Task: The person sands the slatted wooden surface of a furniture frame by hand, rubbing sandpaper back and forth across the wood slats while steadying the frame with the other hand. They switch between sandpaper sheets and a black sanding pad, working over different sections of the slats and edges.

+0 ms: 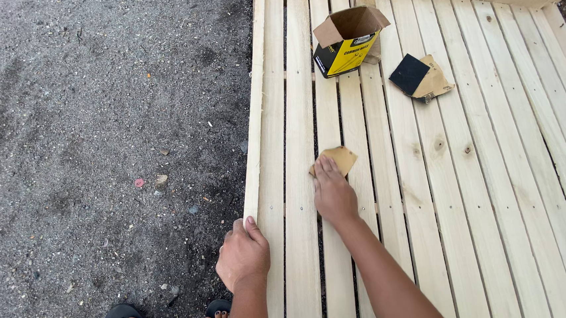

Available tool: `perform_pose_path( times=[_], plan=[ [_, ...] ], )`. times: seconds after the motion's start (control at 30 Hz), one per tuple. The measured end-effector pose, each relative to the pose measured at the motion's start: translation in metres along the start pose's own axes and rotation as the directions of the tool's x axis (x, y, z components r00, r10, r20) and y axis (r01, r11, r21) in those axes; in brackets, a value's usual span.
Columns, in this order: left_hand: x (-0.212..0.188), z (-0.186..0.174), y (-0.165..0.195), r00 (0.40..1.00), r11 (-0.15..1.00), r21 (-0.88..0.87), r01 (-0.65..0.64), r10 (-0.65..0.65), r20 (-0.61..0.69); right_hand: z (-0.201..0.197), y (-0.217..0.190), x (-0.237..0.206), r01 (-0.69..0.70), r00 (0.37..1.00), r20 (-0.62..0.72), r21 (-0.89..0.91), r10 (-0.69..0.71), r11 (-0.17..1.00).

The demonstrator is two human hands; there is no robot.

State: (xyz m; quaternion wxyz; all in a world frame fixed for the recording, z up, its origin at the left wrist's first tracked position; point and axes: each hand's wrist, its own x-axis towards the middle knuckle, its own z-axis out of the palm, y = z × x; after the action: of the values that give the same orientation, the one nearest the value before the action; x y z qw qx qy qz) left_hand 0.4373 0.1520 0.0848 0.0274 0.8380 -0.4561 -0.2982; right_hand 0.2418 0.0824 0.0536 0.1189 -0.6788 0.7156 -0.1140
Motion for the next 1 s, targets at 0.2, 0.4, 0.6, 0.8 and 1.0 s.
perform_pose_path(
  times=[0.2,0.4,0.6,0.8,1.0],
  plan=[
    [0.0,0.0,0.003,0.999,1.0,0.0,0.025,-0.025,0.029,-0.031,-0.005,0.155,0.017,0.998,-0.058,0.007,-0.016,1.0],
    [0.002,0.0,0.001,1.0,1.0,-0.004,-0.011,0.011,0.009,-0.01,-0.001,-0.018,0.11,0.993,-0.052,0.05,-0.107,0.993],
    [0.004,0.0,0.0,0.999,0.999,-0.024,-0.037,0.036,-0.033,0.064,0.031,-0.3,0.541,0.822,-0.166,-0.072,-0.545,0.838],
    [0.001,-0.001,0.0,0.999,0.999,-0.025,-0.027,0.027,-0.02,0.038,0.02,-0.207,0.134,0.99,-0.049,0.1,-0.13,0.986],
    [0.002,-0.001,-0.001,1.0,0.999,-0.029,-0.024,0.024,-0.001,-0.008,-0.005,0.06,0.019,0.999,-0.029,-0.008,-0.02,1.0]
  ],
)
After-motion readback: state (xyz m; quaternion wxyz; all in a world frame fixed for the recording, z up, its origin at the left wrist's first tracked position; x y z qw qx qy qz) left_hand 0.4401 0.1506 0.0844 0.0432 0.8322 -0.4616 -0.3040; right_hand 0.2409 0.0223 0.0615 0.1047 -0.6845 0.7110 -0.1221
